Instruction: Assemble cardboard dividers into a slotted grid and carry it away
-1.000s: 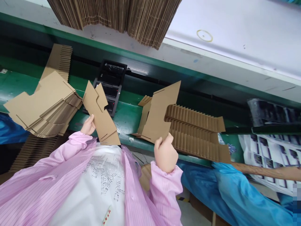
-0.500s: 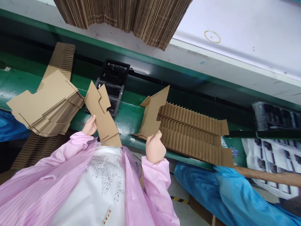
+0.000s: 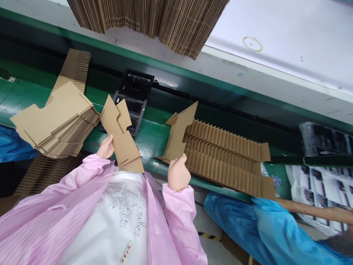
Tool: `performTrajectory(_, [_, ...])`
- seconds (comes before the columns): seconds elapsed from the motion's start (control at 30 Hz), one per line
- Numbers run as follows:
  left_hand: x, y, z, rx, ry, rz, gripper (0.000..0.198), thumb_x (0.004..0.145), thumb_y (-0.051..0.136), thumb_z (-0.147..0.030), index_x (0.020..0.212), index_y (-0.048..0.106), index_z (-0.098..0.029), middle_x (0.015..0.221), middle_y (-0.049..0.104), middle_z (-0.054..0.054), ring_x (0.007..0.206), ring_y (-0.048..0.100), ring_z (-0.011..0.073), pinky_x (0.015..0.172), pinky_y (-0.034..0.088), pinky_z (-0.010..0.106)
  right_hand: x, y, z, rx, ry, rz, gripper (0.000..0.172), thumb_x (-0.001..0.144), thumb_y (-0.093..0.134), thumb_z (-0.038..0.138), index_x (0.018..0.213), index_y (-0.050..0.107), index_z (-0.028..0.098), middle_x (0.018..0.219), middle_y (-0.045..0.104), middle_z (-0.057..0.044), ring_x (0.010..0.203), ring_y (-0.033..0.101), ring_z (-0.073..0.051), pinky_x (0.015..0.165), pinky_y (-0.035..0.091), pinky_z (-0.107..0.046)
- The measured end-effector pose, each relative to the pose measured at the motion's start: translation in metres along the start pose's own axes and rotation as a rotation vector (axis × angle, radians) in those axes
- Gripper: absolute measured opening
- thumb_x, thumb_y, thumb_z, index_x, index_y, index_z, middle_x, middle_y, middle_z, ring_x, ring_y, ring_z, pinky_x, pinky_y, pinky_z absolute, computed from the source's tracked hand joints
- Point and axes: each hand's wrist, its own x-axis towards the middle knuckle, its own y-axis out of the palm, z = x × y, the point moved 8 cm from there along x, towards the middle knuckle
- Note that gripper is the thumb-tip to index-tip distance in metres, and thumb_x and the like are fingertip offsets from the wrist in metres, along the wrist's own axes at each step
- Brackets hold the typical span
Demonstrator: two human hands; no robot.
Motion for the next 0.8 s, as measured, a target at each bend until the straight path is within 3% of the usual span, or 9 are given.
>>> performTrajectory(0.2, [0.000,0.002,0.000,-0.024,0.014,0.021,0.018,0.096,0.043,-0.017,0.106,0.052,-0.005,0.120,0.058,0.016,0.114,0.057,0.0208,0.108,0.039,0.042,0.005,0.006,0.014,-0.020,-0.032,0.046,0.051,0.097,0.018,0.030,0.144,0.027,0.013,0.087,0.058,-0.010,0.083,0.060,-0.023,0.058,0.017,-0.027])
performTrajectory(0.37, [0.000,-0.001,0.001,-0.018,0.007,0.003,0.019,0.096,0.043,-0.017,0.106,0.053,-0.005,0.111,0.063,0.014,0.112,0.058,0.0208,0.107,0.039,0.043,0.016,0.009,0.019,-0.029,-0.071,0.068,0.047,0.096,0.023,0.028,0.140,0.030,0.012,0.084,0.057,-0.008,0.086,0.061,-0.025,0.058,0.016,-0.028])
performTrajectory(0.57, [0.000,-0.005,0.001,-0.012,0.014,0.003,0.019,0.096,0.042,-0.017,0.106,0.053,-0.006,0.112,0.062,0.014,0.112,0.058,0.0197,0.107,0.040,0.041,0.011,0.001,0.016,-0.046,-0.038,0.039,0.047,0.097,0.021,0.031,0.140,0.031,0.016,0.082,0.057,-0.007,0.084,0.062,-0.026,0.060,0.027,-0.030])
performTrajectory(0.8, [-0.003,-0.003,-0.002,-0.019,0.017,-0.012,0.019,0.096,0.042,-0.017,0.105,0.055,-0.006,0.106,0.064,0.012,0.112,0.058,0.0185,0.106,0.041,0.036,0.007,-0.003,0.008,-0.014,-0.025,-0.025,0.050,0.097,0.020,0.034,0.142,0.030,0.017,0.083,0.058,-0.009,0.080,0.061,-0.025,0.056,0.018,-0.027])
